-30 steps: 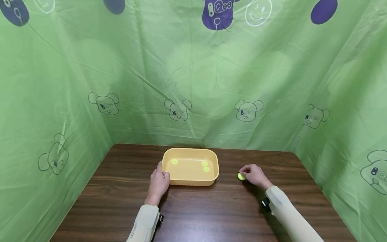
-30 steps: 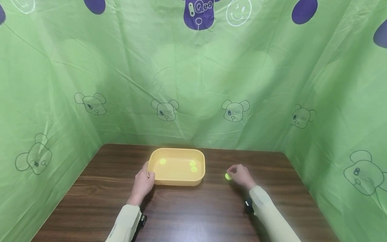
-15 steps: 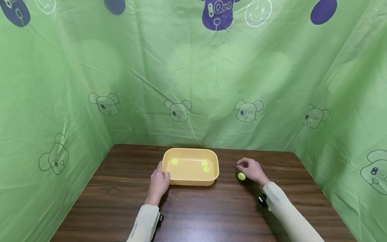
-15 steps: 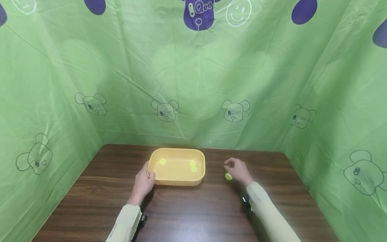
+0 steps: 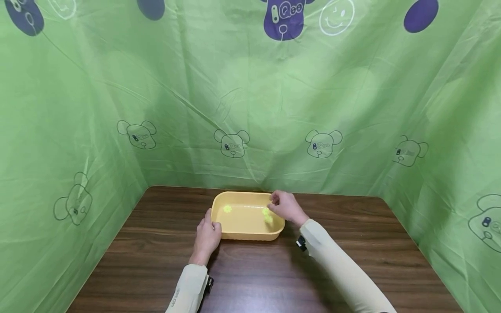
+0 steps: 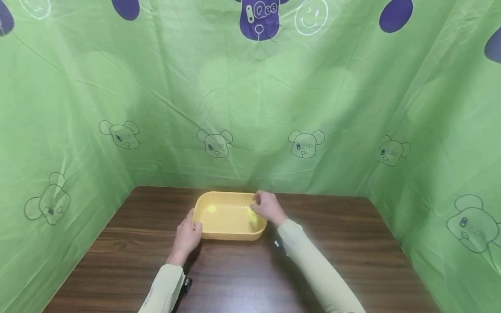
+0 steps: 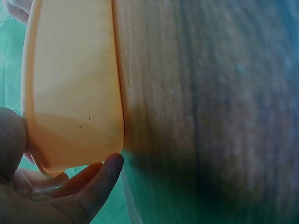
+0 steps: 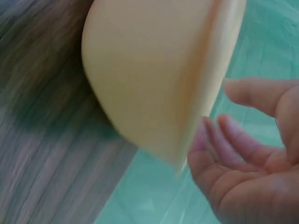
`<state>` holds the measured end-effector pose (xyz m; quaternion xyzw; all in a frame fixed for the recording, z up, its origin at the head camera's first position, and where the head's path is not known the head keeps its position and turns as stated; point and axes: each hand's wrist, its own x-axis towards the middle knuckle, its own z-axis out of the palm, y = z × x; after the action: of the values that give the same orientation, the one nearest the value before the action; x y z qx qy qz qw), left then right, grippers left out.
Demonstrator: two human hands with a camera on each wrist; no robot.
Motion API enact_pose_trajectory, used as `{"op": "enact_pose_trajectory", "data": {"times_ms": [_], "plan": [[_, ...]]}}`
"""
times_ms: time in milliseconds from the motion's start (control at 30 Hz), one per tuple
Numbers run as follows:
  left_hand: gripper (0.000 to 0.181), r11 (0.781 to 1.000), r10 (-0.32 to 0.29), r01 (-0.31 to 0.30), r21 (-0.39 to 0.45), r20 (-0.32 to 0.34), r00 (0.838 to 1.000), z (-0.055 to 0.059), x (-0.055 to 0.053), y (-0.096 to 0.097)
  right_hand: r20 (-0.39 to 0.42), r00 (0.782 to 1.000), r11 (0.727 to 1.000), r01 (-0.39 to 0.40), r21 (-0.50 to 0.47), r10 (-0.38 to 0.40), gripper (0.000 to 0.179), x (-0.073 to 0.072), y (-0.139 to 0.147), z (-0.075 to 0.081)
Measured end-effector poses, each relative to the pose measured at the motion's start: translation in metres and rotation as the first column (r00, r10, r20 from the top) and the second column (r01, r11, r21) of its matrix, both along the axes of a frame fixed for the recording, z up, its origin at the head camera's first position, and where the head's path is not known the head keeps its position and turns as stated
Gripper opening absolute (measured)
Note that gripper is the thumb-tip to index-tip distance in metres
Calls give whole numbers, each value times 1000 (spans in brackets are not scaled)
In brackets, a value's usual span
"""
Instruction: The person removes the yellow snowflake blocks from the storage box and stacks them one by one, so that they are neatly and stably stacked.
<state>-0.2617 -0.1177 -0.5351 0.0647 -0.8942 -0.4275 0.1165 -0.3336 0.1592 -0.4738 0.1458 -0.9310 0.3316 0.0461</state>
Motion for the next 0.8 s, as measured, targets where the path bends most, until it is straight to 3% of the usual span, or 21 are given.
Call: {"op": "enact_pose_trajectory", "data": {"times_ms": [233, 300, 367, 500, 800], "plan": [[62, 1000, -9, 8, 9, 30, 1000, -1, 0, 0, 94, 995, 981, 7, 193, -26, 23, -1, -39, -15], [62, 1000, -9, 8, 9, 21, 1000, -1, 0, -1, 99, 994, 969, 17, 245, -42, 31, -2, -44, -19], [62, 1000, -10, 9, 7, 14, 1000, -1, 1, 0, 88, 995, 944, 15, 328, -46, 33, -2, -48, -24], [62, 1000, -3, 3, 6, 13, 1000, -1, 3, 1, 48, 998, 875, 15, 484, -44, 15, -1, -54, -29], [62, 1000, 2, -1, 9, -1, 1000, 0, 4, 2, 68, 996, 867, 15, 498, -56, 14, -2, -56, -29]]}}
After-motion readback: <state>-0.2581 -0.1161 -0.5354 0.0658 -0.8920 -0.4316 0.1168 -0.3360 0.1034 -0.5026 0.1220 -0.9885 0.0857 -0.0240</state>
